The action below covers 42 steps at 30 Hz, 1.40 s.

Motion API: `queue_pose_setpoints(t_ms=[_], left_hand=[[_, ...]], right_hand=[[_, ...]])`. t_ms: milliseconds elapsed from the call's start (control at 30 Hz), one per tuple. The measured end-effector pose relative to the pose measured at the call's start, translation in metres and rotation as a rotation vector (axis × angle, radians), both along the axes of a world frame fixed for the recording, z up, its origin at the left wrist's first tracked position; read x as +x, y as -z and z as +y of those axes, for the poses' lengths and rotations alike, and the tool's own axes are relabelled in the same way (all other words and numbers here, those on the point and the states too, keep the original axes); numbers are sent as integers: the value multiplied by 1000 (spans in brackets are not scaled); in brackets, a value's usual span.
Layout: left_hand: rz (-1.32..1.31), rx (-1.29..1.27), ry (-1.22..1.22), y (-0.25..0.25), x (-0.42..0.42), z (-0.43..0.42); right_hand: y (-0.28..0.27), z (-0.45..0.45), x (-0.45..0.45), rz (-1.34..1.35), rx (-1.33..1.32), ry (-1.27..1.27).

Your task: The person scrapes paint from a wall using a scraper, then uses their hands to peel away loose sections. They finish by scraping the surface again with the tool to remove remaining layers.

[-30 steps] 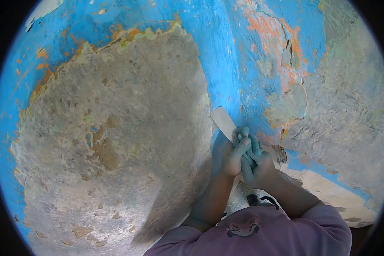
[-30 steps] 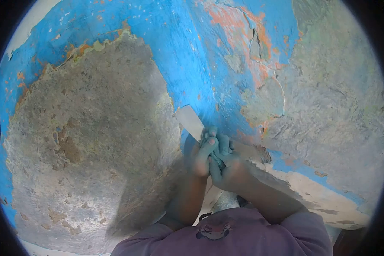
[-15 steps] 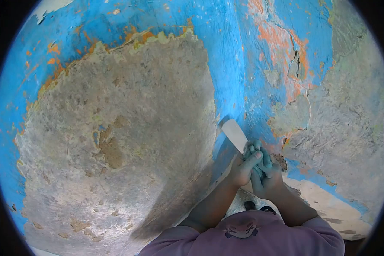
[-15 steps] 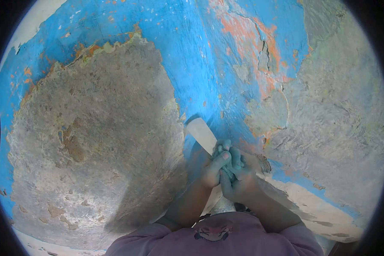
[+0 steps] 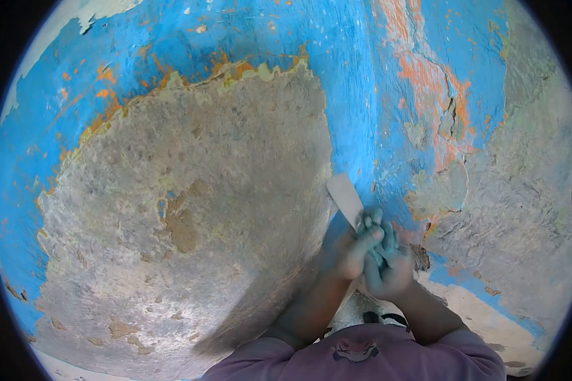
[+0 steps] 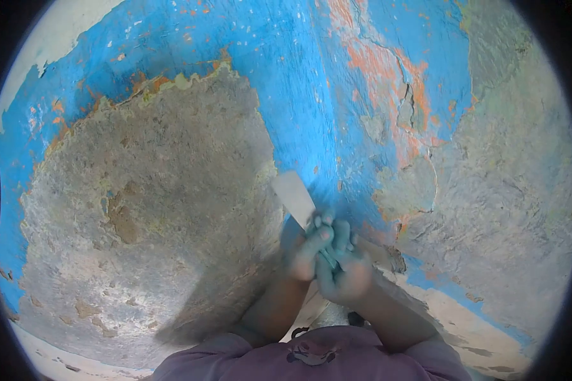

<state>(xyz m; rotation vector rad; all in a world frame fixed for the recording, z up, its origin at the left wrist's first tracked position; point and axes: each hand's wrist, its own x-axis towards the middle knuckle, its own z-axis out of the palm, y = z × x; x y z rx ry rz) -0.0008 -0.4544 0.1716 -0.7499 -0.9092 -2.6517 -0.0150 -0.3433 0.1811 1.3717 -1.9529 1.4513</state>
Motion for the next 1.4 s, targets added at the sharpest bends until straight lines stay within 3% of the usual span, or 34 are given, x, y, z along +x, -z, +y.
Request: queue_pose_setpoints(t_ms=[100,200,300,400,600,833,1033,1167,1333,1400], left_hand=[[-133,-107,19,9,10,12],[-92,63,5,11,5,6],[-73,29,-15,-2,6,7],[-72,-69,31,8,8,8],[5,37,44,11,4,11],[-99,61,-4,10,12,6],[-140,-2,-26,11,16,6],[-161,12,-73,11,12,6],[-260,-94,-145,10,14,14],[-315,58,-158,-4,19,11]], right_hand=[[0,13,5,-40,-52,-64],[7,3,3,12,118,22],[-2,6,10,-170,112,3],[-10,12,6,50,-36,-56],[-3,11,8,-64,50,-51],[16,7,14,-223,61,-96],[18,3,18,-227,-60,-59],[30,6,9,-187,67,-131],[27,8,18,-182,-181,-53],[19,1,10,-205,-67,-70]])
